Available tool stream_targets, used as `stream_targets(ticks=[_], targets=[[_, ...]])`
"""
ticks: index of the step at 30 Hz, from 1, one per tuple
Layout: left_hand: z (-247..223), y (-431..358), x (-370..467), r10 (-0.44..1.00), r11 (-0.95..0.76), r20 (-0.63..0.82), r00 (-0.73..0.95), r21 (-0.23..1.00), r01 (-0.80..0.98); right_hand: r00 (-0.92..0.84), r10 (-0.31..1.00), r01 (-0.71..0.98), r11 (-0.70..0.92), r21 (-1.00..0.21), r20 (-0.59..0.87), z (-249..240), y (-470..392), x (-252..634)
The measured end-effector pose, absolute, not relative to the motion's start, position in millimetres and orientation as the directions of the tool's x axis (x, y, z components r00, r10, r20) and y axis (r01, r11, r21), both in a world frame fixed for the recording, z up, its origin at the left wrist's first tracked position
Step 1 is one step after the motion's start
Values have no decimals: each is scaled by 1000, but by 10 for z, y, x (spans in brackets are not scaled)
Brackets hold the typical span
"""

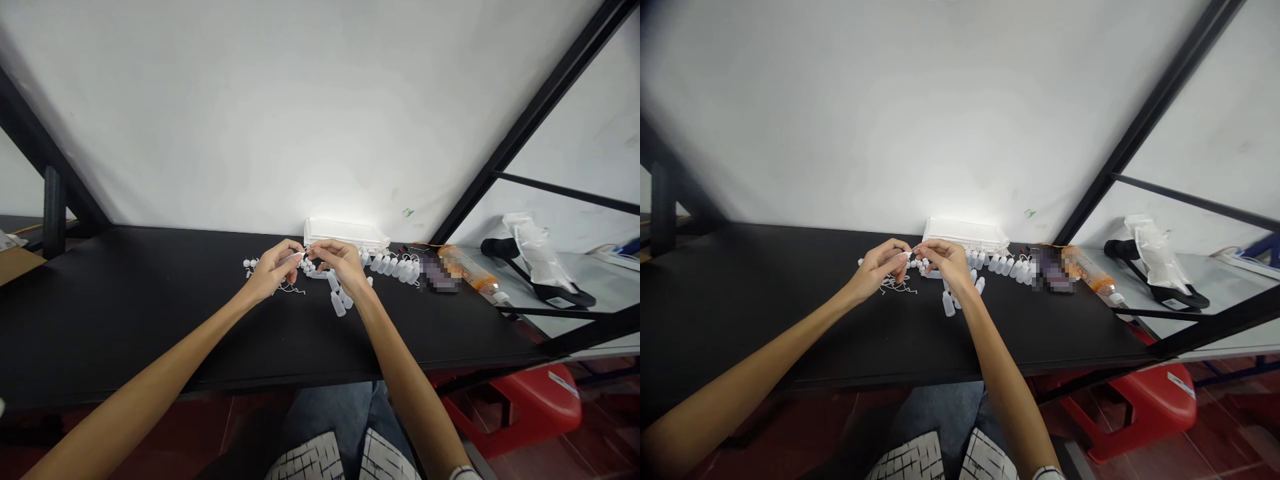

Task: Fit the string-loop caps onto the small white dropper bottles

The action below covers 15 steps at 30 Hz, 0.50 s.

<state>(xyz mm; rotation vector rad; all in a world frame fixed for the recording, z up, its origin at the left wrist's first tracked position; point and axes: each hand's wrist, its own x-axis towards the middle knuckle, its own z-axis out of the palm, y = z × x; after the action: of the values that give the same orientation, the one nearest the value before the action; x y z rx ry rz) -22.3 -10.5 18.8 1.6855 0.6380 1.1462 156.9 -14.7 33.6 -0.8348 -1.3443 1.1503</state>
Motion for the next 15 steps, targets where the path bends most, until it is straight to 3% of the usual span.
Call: stream_targets(ticks=[15], targets=[[148,-68,-230,820,-380,378,431,921,-85,-112,941,-118,307,-944,320,308,-124,1536]])
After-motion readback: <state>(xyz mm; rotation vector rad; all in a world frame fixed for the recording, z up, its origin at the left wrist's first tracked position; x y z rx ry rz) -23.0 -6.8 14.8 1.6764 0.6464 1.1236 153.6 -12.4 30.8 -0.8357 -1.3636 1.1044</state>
